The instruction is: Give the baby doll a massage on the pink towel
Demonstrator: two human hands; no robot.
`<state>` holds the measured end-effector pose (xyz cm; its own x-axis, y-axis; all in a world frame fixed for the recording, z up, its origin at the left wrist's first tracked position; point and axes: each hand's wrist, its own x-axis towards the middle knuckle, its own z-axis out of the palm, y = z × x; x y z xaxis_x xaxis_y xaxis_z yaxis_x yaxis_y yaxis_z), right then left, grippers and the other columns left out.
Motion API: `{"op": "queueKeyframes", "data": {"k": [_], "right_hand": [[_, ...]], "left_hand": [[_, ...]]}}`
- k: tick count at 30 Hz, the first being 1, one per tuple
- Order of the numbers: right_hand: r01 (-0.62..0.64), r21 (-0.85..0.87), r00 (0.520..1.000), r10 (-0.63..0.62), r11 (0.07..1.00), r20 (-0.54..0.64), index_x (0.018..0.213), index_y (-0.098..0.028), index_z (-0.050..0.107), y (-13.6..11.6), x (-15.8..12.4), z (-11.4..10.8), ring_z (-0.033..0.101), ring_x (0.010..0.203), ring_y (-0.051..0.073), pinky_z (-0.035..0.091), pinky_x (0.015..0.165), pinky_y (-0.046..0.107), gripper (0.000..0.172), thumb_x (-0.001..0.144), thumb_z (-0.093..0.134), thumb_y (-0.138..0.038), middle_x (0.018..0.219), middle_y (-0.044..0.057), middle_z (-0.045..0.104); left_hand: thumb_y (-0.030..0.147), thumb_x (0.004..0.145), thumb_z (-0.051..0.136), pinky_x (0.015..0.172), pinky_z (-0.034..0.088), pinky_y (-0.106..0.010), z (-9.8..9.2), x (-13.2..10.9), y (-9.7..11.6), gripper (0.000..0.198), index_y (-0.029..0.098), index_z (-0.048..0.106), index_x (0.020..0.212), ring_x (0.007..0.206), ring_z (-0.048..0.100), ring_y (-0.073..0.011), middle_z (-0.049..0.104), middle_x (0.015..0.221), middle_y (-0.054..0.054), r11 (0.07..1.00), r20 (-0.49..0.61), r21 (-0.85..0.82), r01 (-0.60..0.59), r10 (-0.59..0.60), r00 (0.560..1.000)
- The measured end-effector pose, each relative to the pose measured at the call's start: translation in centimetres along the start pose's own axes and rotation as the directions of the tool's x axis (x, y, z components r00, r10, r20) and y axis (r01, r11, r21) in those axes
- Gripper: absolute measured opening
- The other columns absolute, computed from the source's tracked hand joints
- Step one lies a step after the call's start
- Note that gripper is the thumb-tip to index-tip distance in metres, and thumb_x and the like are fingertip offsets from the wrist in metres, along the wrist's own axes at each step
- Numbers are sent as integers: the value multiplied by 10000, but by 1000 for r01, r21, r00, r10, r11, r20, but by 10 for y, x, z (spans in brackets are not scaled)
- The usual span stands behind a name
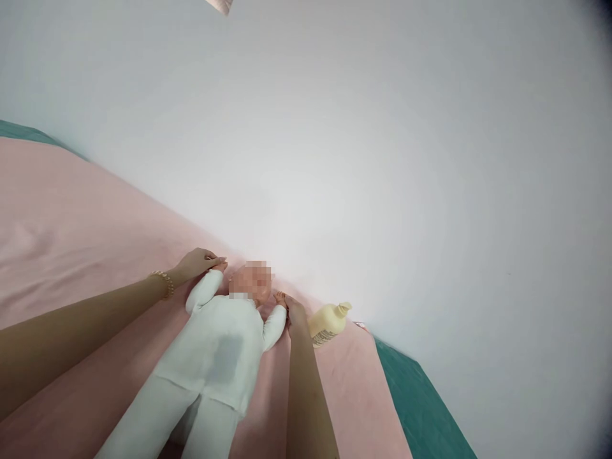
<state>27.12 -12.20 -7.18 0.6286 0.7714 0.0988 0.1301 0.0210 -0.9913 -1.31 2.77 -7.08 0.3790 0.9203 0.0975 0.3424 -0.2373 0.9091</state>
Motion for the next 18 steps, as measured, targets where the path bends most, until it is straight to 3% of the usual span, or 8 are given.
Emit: {"op": "queueKeyframes", "data": {"k": [2, 6, 9, 12, 15, 18], "right_hand": [[-15, -6, 1000, 15, 1000, 22, 805, -136, 746, -12, -7, 0, 712, 776, 225, 572, 744, 366, 428, 597, 696, -506, 847, 94, 765], [81, -30, 996, -82, 996, -35, 982, -121, 734, -45, -30, 0, 691, 1000, 232, 518, 937, 359, 508, 682, 669, -526, 1076, 126, 746], [171, -100, 980, -180, 980, -85, 1141, -121, 684, -67, -56, -3, 665, 1076, 241, 497, 973, 367, 571, 736, 662, -524, 1184, 136, 708], [263, -262, 947, -300, 929, -112, 1198, -156, 652, -82, -96, -10, 660, 1089, 240, 503, 961, 376, 527, 789, 643, -489, 1236, 116, 684], [284, -389, 918, -365, 876, -153, 1180, -182, 656, -89, -148, -16, 658, 1091, 238, 506, 947, 373, 480, 792, 663, -464, 1195, 98, 697], [240, -457, 893, -379, 857, -241, 1175, -217, 662, -84, -200, -20, 675, 1042, 222, 522, 894, 338, 432, 820, 648, -462, 1158, 71, 705]], "left_hand": [[657, 772, 574, 645, 426, -301, -2, -1, 6, 555, 137, 750, 861, 819, 657, -262, 746, 863, -97, 999, -22, -2, 37, -37, 999], [629, 749, 583, 728, 464, -303, -12, -17, 31, 484, 204, 742, 917, 937, 669, -262, 751, 976, -51, 999, -160, -39, 35, -41, 986], [634, 726, 611, 816, 478, -295, -25, -44, 54, 473, 240, 730, 958, 1000, 662, -254, 747, 1019, -21, 998, -249, -50, -33, 19, 968], [656, 735, 600, 856, 477, -298, -42, -81, 69, 552, 262, 686, 1112, 1027, 651, -256, 736, 1031, -13, 994, -259, 19, -105, 107, 960], [635, 818, 488, 788, 476, -302, -57, -120, 69, 565, 301, 607, 1258, 985, 653, -245, 713, 1066, 0, 967, -236, 205, -150, 197, 952], [577, 870, 341, 630, 437, -314, -65, -155, 51, 584, 290, 574, 1323, 801, 646, -256, 690, 1042, -35, 905, -294, 413, -103, 239, 925]]}}
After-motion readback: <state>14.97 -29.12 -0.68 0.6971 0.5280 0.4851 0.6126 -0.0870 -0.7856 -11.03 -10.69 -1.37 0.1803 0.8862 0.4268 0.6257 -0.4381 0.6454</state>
